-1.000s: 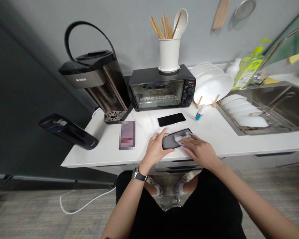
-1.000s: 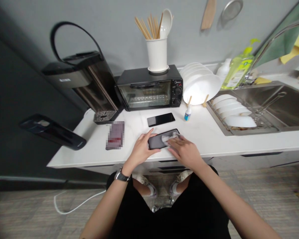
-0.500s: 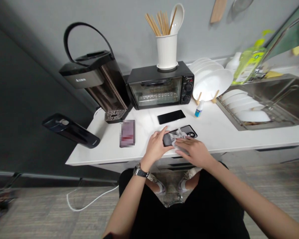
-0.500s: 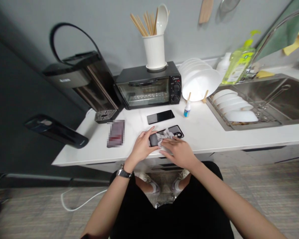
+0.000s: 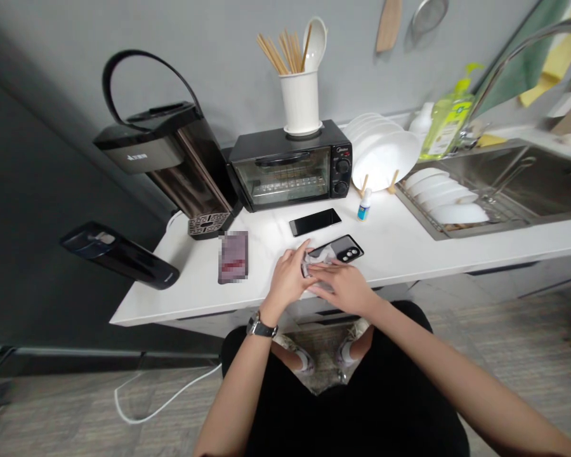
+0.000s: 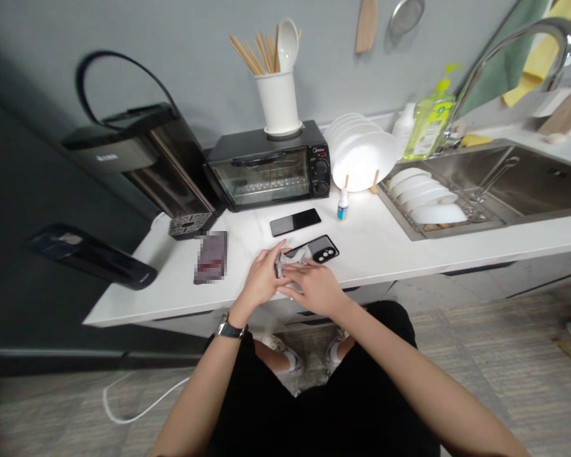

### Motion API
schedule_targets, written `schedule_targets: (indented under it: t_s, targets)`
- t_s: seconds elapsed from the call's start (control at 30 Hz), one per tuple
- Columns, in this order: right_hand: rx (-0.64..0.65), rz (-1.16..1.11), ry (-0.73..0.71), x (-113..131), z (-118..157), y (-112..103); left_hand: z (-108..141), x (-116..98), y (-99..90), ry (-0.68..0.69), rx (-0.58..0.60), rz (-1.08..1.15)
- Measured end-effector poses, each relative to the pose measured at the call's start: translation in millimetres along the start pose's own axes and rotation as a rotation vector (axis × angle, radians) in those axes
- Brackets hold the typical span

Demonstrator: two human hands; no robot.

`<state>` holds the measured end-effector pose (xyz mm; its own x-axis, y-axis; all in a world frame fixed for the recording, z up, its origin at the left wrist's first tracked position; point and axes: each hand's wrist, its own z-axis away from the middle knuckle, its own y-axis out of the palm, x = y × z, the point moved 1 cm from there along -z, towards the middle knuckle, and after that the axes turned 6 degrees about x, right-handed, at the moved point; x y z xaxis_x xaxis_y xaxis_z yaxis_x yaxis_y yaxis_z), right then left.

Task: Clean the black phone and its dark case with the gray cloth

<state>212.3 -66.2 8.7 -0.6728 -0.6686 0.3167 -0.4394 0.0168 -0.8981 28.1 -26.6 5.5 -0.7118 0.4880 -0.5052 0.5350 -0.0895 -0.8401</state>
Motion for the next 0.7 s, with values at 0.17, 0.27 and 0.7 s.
schedule_targets:
  t_s: [0.17,0.27,0.7]
  targets:
    - [-0.068,0.167,0.155,-57,30,-27,-1,-5,0.6,0.018,-0.011,0.019]
    - [-0.112,0.208,0.21,-52,18,-18,-3,-6,0.4,0.041,0.0,0.025]
    - [-0.064,0.127,0.146,-53,26,-23,3,-3,-0.9,0.039,-0.03,-0.006]
